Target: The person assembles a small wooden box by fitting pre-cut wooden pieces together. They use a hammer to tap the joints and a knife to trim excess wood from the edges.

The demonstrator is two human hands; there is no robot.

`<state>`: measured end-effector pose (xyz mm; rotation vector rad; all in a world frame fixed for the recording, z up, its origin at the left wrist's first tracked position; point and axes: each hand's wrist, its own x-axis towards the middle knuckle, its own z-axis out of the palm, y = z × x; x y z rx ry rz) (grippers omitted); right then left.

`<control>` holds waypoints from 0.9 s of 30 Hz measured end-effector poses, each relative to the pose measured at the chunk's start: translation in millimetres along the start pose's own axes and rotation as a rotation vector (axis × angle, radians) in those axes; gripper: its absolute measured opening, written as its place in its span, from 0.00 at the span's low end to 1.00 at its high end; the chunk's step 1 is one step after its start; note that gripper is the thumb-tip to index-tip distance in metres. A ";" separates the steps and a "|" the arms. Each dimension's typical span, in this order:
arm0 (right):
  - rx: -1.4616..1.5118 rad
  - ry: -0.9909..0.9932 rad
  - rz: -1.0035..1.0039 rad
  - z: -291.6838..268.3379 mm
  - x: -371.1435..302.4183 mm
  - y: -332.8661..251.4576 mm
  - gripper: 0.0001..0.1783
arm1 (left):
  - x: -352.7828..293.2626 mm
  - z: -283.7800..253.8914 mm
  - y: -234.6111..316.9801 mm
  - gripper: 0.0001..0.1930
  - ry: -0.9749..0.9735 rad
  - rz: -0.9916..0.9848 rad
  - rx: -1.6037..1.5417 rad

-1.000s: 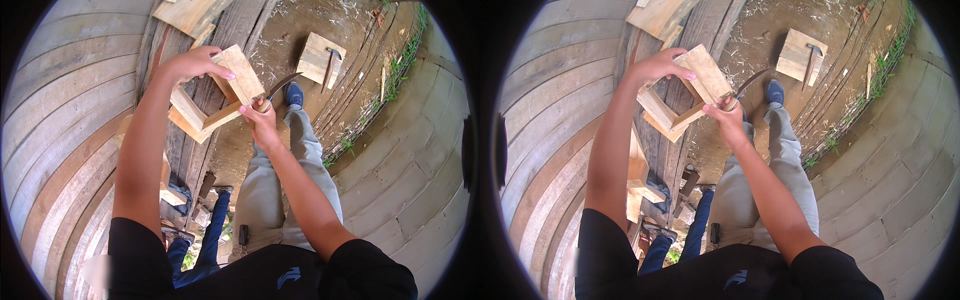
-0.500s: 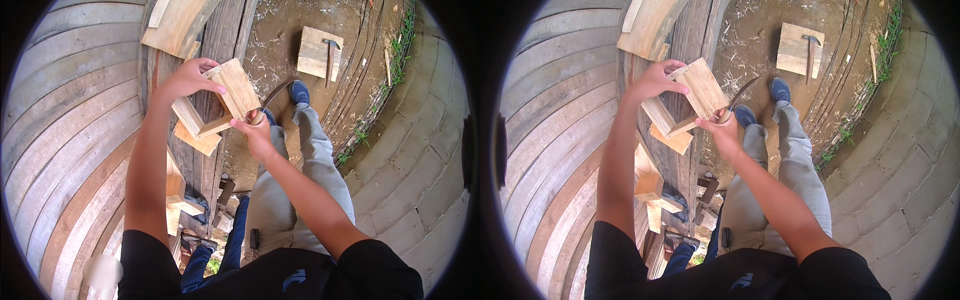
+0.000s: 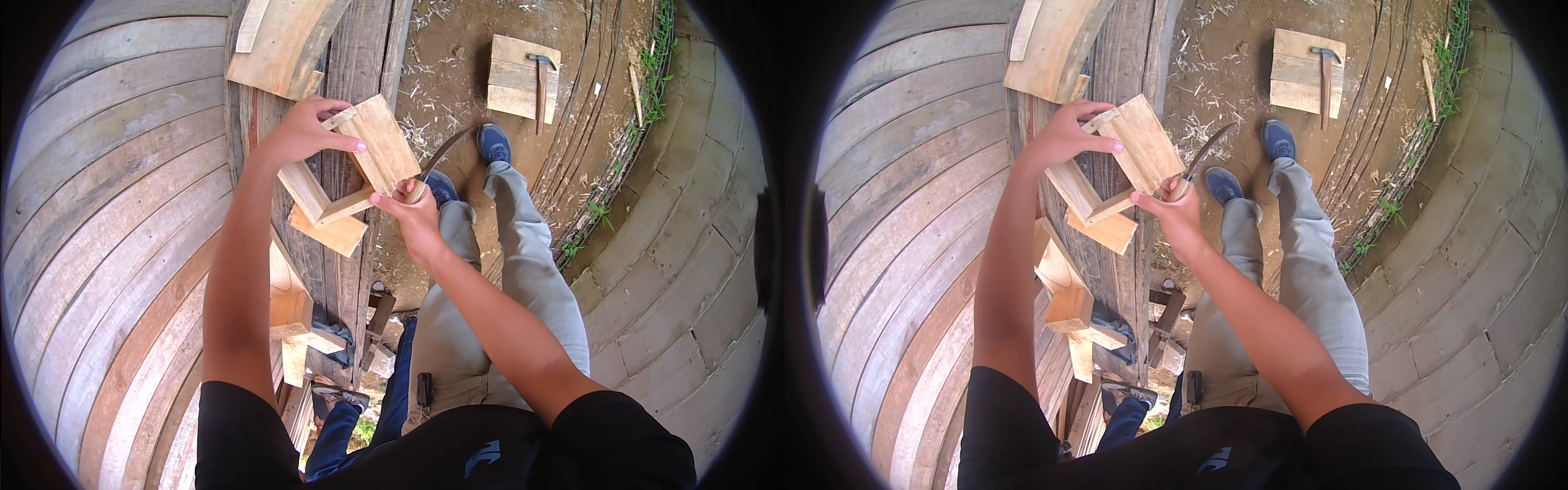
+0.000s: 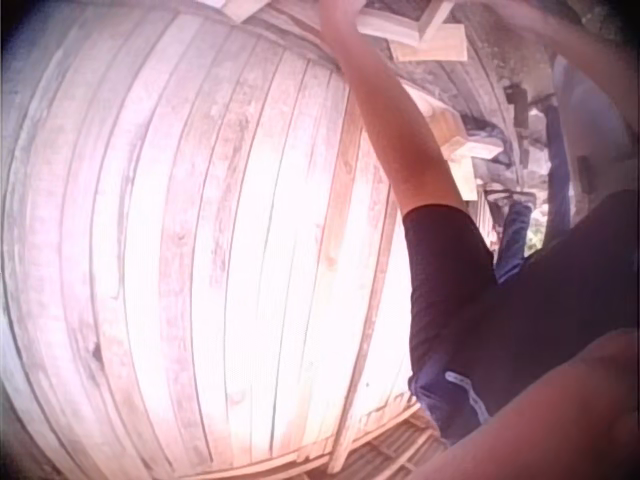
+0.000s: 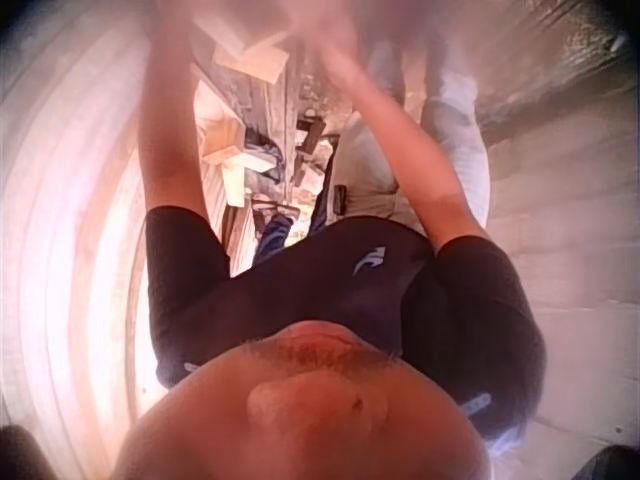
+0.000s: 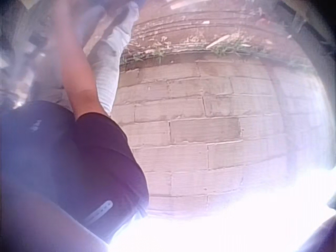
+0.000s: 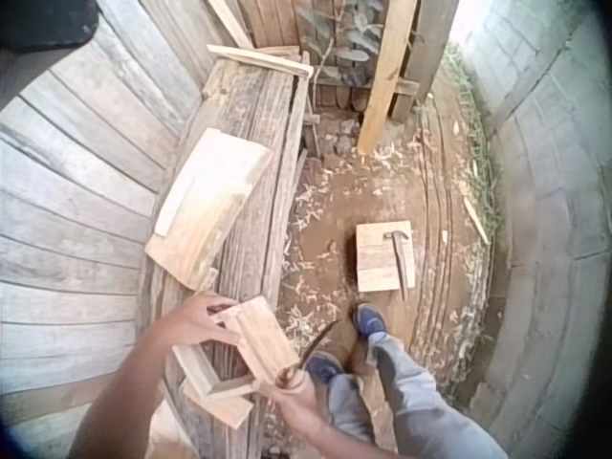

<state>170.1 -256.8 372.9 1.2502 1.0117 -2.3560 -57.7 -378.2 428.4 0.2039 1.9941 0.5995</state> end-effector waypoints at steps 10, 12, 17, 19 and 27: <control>0.018 0.076 -0.037 31.0 -8.8 -15.9 0.24 | 2.8 -15.0 -5.3 0.41 0.002 -0.002 0.080; -0.013 0.117 -0.023 33.7 -8.2 -17.6 0.24 | 1.5 -17.7 -2.3 0.41 -0.039 -0.012 0.015; -0.020 0.121 -0.018 34.2 -4.2 -19.8 0.28 | 3.1 -13.3 -18.4 0.47 0.039 -0.005 0.000; -0.033 0.093 -0.014 32.0 -3.2 -18.5 0.28 | 2.2 -11.0 -22.9 0.48 0.087 0.001 -0.038; 0.064 0.111 0.076 34.0 -4.3 -12.5 0.23 | -24.3 23.7 -12.7 0.43 0.477 -0.014 0.105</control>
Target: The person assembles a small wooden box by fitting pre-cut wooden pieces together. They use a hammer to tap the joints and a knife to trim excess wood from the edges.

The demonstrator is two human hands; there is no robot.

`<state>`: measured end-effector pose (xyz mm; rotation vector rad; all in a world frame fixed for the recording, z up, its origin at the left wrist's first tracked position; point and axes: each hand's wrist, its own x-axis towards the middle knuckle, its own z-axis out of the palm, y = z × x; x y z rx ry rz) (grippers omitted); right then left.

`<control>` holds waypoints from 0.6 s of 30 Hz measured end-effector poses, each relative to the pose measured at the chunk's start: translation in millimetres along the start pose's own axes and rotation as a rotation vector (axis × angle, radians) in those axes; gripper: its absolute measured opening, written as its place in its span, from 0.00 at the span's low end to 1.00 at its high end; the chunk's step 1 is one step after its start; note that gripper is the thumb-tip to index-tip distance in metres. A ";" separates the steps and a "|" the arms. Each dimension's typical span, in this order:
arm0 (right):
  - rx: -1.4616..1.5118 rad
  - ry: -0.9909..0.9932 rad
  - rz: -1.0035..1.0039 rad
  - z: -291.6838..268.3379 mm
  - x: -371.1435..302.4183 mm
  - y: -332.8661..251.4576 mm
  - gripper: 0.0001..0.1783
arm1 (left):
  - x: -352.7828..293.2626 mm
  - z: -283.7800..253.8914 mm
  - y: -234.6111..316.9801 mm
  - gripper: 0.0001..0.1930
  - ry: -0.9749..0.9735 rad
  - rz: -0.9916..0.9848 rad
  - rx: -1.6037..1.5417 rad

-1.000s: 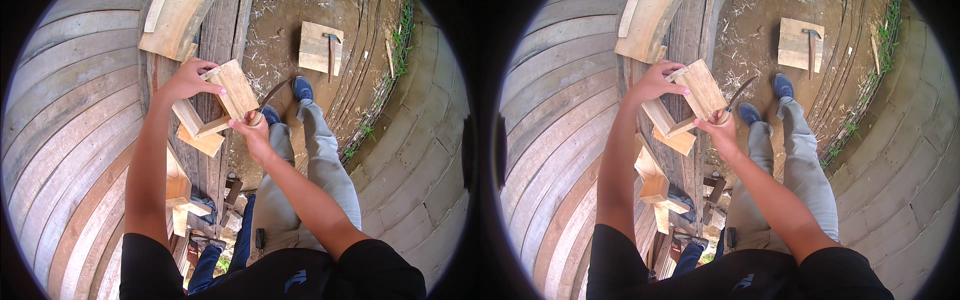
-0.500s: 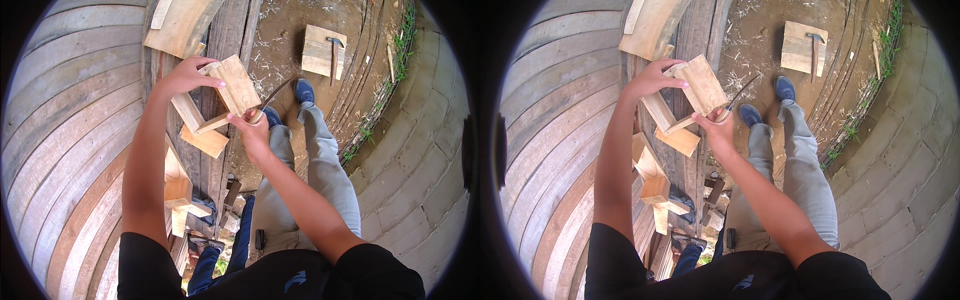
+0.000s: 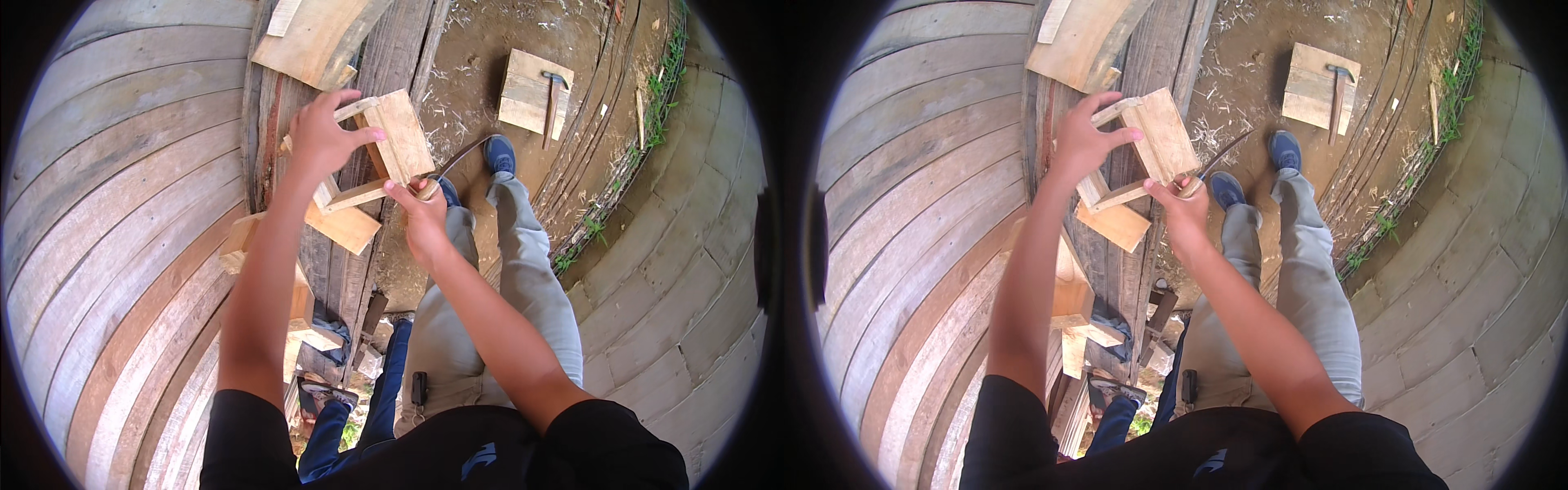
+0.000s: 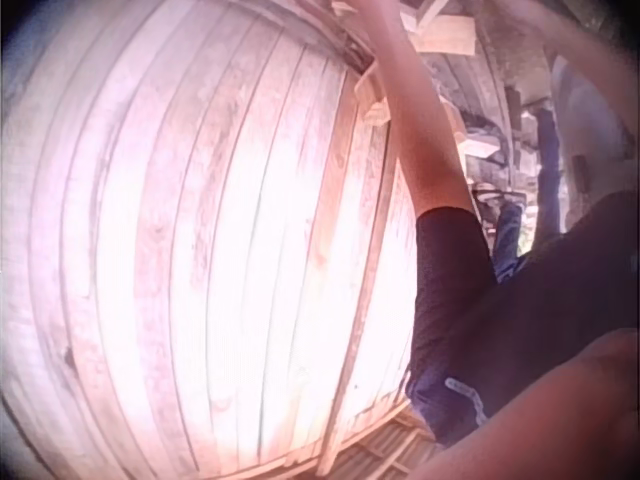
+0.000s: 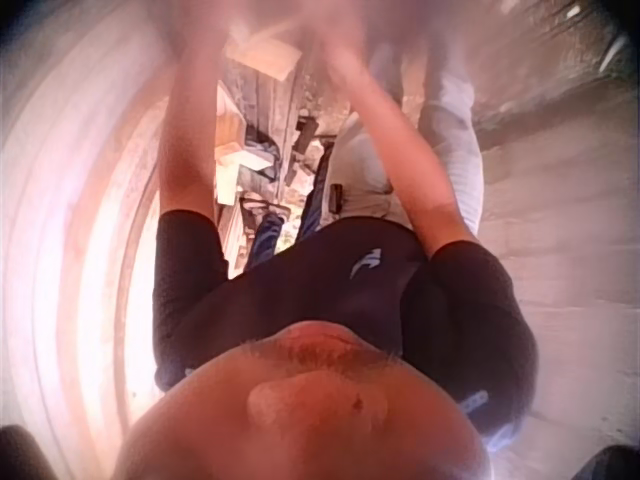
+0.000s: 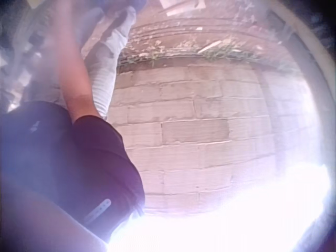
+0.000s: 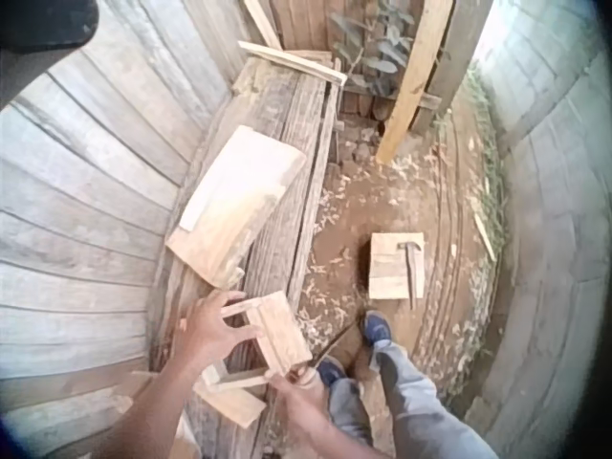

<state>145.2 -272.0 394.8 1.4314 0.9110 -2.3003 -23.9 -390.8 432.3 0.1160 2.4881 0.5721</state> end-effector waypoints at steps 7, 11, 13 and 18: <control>0.003 -0.011 0.024 -5.9 1.2 -7.6 0.22 | -23.5 29.5 2.8 0.36 0.168 0.026 0.075; -0.099 -0.132 -0.004 -6.3 5.4 -10.7 0.22 | -19.1 21.8 -12.7 0.36 0.066 0.018 0.015; -0.053 -0.136 -0.079 -1.7 3.8 -6.6 0.22 | -19.8 25.3 -15.2 0.36 0.091 0.043 0.006; 0.028 -0.078 -0.200 0.2 6.6 -0.6 0.22 | -17.5 27.0 -14.6 0.36 0.103 0.049 0.012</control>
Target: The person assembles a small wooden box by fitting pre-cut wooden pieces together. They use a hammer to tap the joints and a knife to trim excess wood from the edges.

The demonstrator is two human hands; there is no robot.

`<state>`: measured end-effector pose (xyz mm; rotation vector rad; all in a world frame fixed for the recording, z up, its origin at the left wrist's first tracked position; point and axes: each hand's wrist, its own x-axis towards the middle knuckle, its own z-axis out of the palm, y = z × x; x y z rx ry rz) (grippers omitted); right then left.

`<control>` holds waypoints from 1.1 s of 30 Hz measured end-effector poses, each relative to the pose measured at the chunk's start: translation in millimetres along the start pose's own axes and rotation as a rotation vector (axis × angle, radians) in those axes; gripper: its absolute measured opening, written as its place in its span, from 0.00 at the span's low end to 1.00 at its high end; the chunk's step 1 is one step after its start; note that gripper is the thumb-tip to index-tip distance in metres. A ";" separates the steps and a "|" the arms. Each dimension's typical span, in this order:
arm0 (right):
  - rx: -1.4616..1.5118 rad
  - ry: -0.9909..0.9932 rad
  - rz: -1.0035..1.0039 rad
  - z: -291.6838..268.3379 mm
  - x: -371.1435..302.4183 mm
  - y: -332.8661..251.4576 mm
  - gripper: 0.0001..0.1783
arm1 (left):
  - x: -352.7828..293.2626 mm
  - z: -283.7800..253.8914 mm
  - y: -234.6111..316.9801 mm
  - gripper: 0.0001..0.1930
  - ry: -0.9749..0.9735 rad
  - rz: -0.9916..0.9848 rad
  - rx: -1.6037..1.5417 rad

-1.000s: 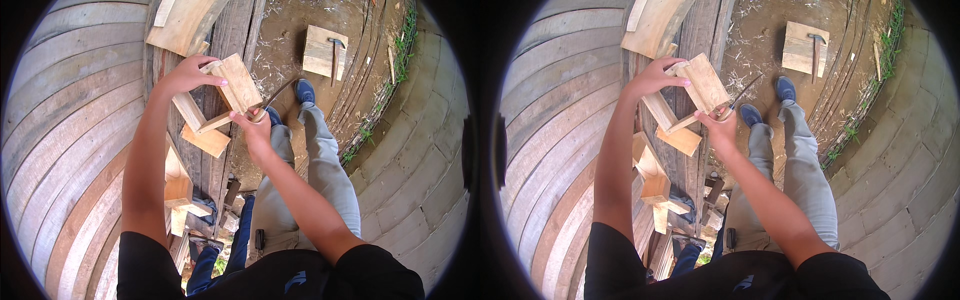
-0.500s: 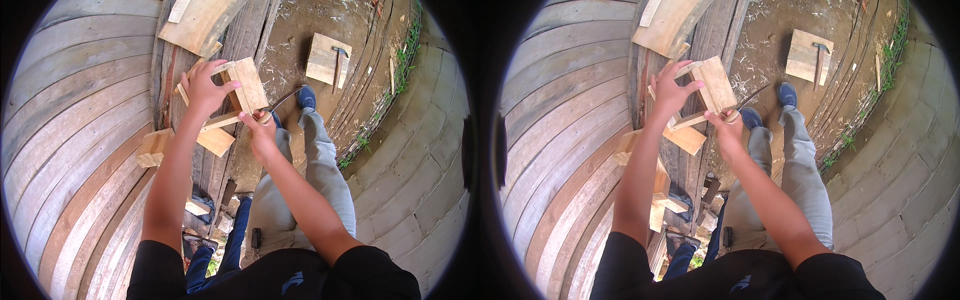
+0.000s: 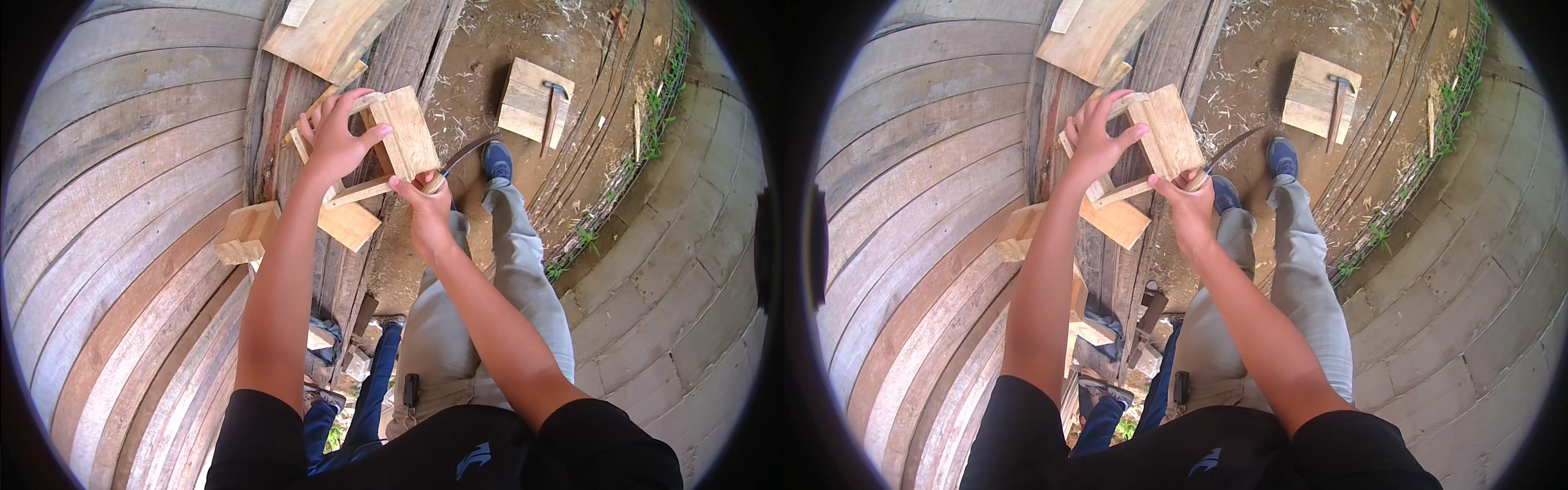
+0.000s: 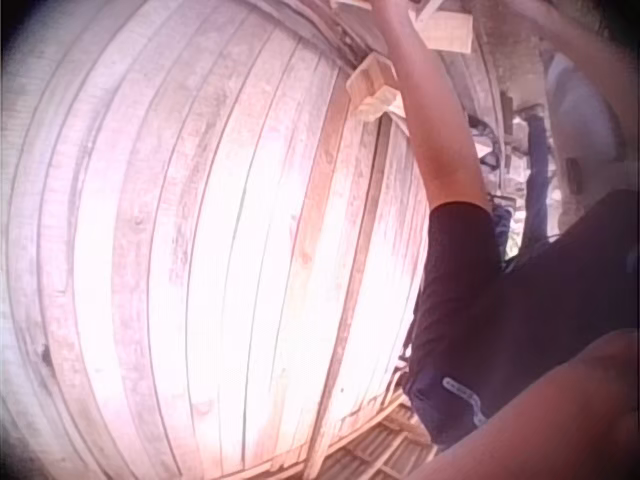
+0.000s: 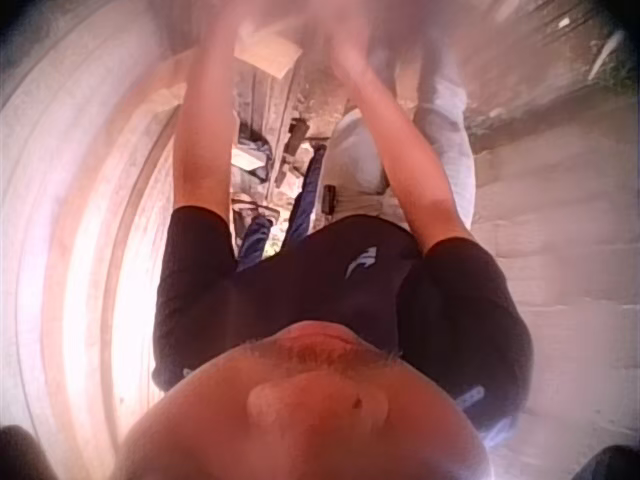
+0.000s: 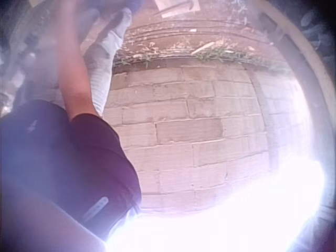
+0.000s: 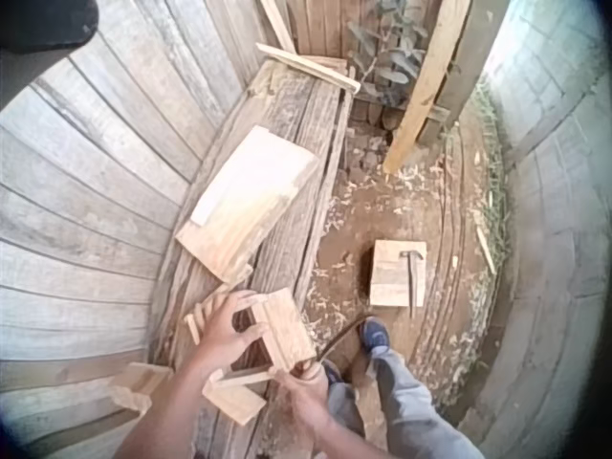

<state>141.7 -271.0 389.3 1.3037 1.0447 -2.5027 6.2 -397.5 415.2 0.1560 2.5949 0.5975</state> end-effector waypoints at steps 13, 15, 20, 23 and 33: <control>-0.064 -0.143 -0.069 -67.3 -23.5 -69.9 0.26 | -17.8 -27.9 64.7 0.42 -0.123 -0.011 -0.214; -0.066 -0.115 -0.042 -114.5 -21.8 -75.6 0.30 | -30.3 -17.5 96.3 0.33 0.134 0.236 -0.157; 0.017 0.025 -0.054 -190.1 -33.6 -124.4 0.27 | -84.3 56.8 155.5 0.16 0.115 0.043 -0.881; 0.021 0.118 -0.110 -241.1 -25.2 -128.6 0.24 | -103.5 124.4 199.3 0.26 -0.215 -0.238 -0.973; 0.184 0.223 -0.144 -328.0 22.7 -128.1 0.28 | -16.8 297.0 257.1 0.45 -0.593 -0.429 -1.213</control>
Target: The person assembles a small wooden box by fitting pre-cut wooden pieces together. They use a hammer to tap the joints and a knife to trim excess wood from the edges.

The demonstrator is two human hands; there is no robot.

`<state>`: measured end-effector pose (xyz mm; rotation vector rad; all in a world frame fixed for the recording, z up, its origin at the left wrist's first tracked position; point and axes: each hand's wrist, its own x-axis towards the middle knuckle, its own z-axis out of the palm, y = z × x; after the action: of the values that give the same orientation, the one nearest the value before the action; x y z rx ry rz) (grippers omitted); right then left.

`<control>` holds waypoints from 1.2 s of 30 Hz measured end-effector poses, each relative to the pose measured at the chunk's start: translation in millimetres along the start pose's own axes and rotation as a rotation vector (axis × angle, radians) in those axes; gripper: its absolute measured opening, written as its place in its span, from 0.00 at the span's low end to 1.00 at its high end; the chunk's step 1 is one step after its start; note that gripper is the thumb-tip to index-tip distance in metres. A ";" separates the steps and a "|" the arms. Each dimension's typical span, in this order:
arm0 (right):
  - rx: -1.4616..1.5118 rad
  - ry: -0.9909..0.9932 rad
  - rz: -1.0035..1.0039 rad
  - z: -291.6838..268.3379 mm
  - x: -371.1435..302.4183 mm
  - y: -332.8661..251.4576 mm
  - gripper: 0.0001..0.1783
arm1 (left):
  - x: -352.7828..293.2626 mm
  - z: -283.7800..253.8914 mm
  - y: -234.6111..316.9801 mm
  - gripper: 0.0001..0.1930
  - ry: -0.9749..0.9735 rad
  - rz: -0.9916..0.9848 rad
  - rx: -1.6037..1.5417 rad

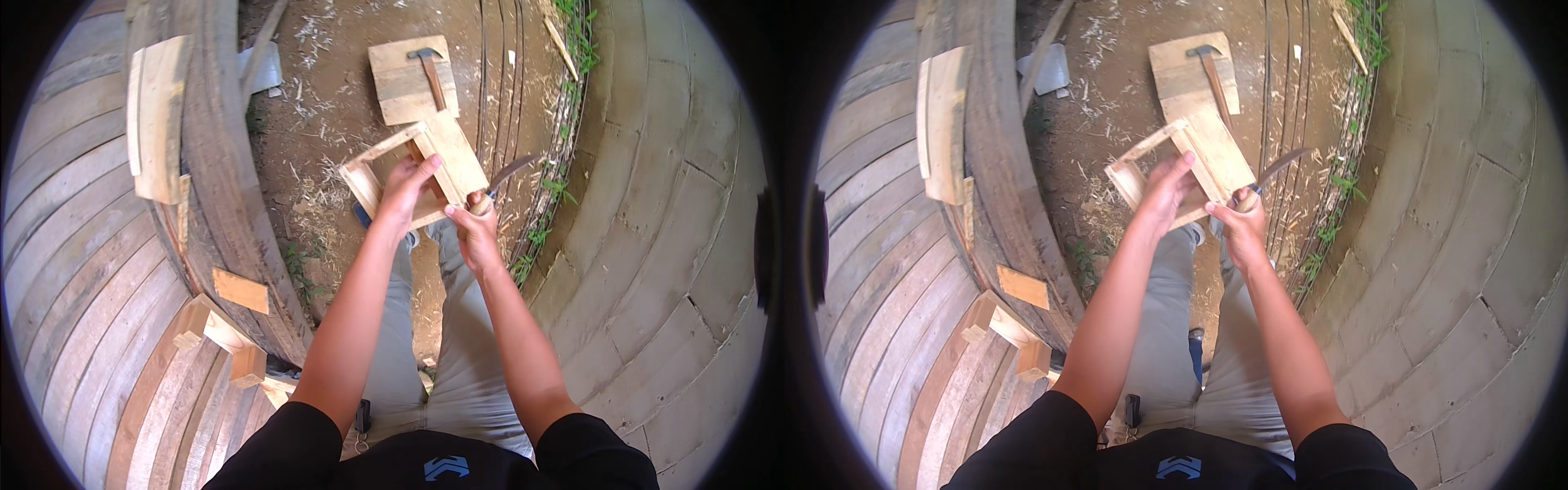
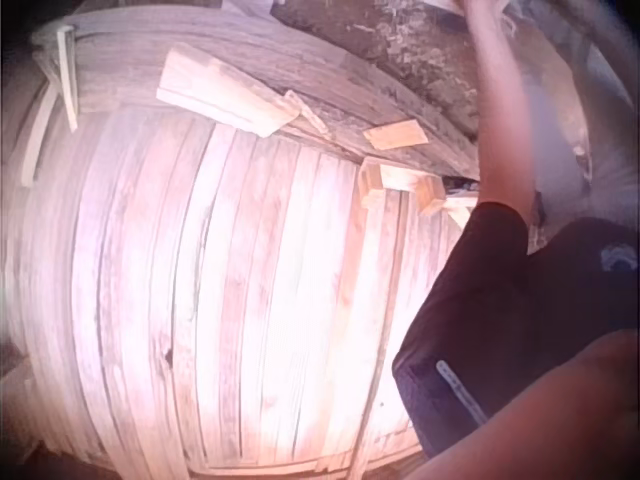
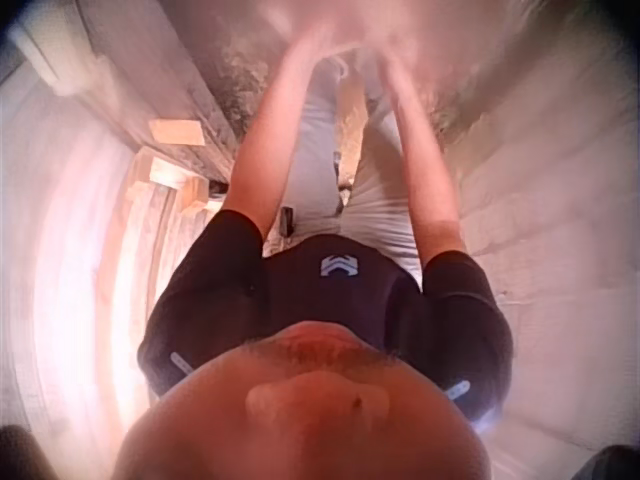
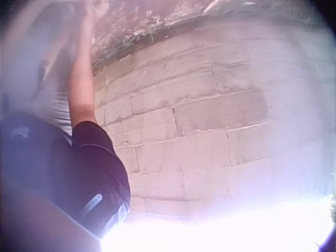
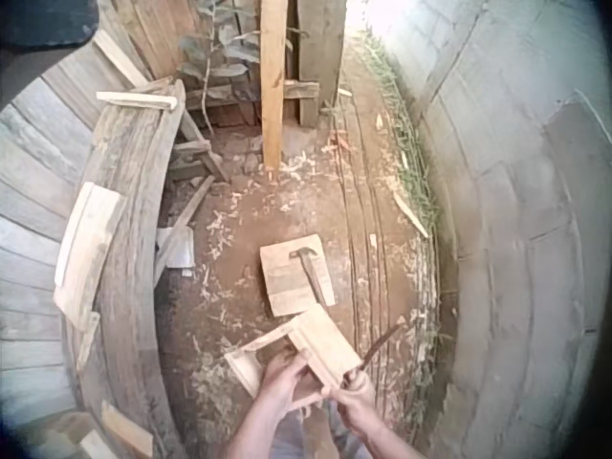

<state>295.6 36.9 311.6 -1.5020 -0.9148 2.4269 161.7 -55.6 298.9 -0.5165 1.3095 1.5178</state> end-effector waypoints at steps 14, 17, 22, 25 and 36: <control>0.036 -0.095 0.060 5.6 13.4 -21.5 0.33 | -2.0 75.5 36.7 0.49 0.273 0.142 -0.164; 0.049 -0.088 0.056 6.0 11.9 -11.7 0.32 | 7.7 69.3 29.7 0.50 0.326 0.116 -0.132; 0.122 -0.046 0.057 5.2 12.3 -13.5 0.30 | 16.7 34.6 15.4 0.41 0.144 0.097 0.049; 0.113 -0.080 0.052 0.6 7.5 -16.3 0.30 | 10.3 19.2 18.3 0.39 -0.041 0.054 -0.039; -0.109 -0.045 0.135 -13.3 -1.8 3.0 0.27 | -2.4 -4.8 -13.5 0.37 0.072 0.026 -0.005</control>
<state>308.4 39.3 307.1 -1.6005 -1.0008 2.5524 173.2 -62.5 293.1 -0.5637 1.3726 1.5359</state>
